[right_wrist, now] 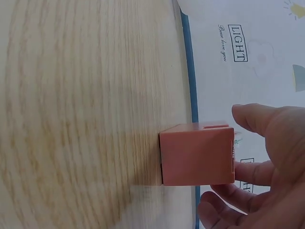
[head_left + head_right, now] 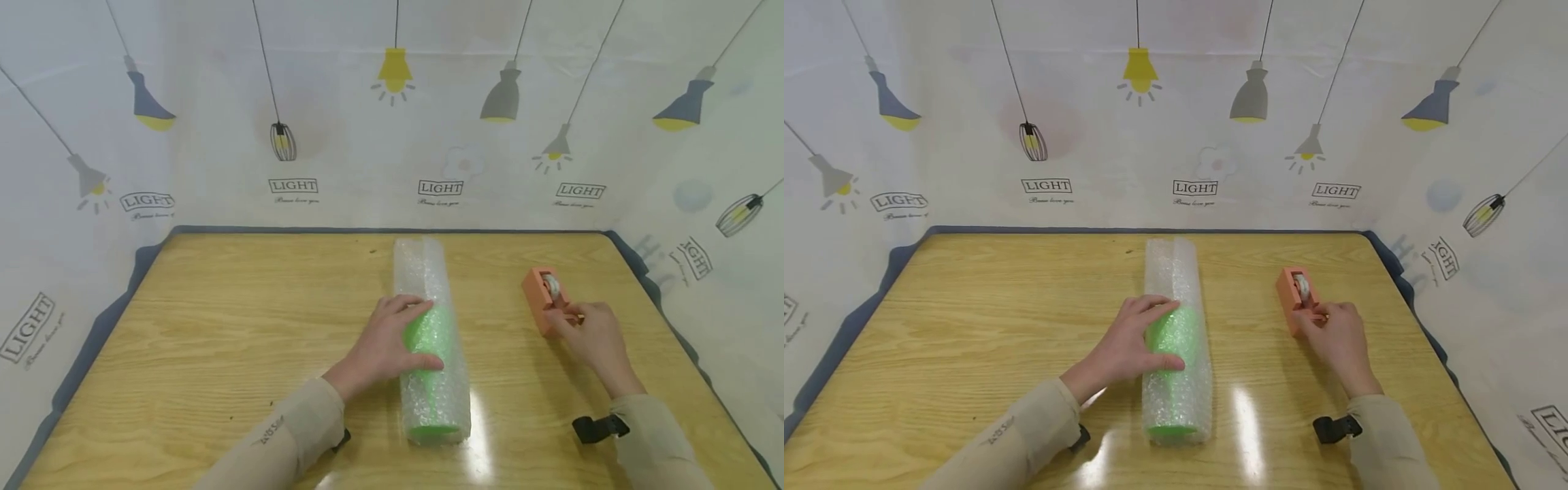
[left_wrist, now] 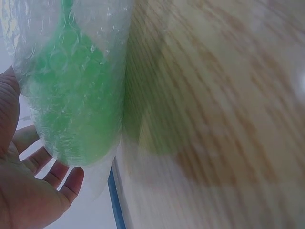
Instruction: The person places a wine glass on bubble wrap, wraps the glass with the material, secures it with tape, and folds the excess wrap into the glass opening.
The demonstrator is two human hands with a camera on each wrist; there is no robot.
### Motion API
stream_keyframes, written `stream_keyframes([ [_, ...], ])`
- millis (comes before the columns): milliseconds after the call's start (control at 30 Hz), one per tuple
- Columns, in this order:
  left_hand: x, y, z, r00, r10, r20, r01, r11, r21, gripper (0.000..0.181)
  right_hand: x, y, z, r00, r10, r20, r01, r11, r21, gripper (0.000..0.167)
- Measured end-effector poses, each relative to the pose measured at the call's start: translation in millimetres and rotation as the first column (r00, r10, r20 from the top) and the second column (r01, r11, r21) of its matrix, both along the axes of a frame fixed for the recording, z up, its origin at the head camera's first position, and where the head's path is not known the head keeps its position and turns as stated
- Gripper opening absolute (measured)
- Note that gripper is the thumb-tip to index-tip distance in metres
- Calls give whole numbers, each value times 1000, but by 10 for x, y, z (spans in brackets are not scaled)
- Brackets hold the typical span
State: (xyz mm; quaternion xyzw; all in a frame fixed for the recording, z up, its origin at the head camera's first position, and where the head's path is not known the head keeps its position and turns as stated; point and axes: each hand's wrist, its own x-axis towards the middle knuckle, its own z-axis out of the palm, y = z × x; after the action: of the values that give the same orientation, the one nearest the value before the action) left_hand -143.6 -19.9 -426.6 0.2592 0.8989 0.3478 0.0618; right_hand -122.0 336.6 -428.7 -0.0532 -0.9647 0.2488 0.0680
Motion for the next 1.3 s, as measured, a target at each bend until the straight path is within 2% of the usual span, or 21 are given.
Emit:
stream_keyframes([
  [400, -7, -1, 23, 1000, -1, 17, 1, 1000, 6, 101, -13, -42, 30, 999, -37, -31, 37, 999, -10, 41],
  [600, -11, 9, 14, 1000, 0, 6, 0, 1000, 8, 100, -15, -138, 28, 991, -40, -126, 40, 999, -1, 28],
  [733, -3, 19, 16, 1000, -1, 1, 1, 1000, 1, 100, -9, -171, 7, 977, -21, -213, 29, 999, 34, 25],
  [800, 4, 24, 16, 1000, -2, 0, 2, 1000, -2, 100, -3, -181, 4, 973, -21, -229, 32, 998, 46, 24],
  [900, 14, 30, 12, 1000, -4, -3, 4, 1000, -3, 100, -7, -187, 18, 979, -43, -198, 50, 998, 31, 22],
  [1067, 16, 34, 8, 1000, -3, -15, 3, 1000, -12, 100, -36, -185, 78, 993, -104, -62, 100, 993, -62, 25],
  [1200, 11, 35, 9, 1000, -3, -24, 3, 1000, -18, 100, -56, -178, 125, 988, -153, 28, 156, 977, -146, 28],
  [1300, 11, 38, 7, 1000, -1, -27, 0, 1000, -21, 100, -76, -173, 145, 982, -180, 55, 187, 965, -185, 29],
])
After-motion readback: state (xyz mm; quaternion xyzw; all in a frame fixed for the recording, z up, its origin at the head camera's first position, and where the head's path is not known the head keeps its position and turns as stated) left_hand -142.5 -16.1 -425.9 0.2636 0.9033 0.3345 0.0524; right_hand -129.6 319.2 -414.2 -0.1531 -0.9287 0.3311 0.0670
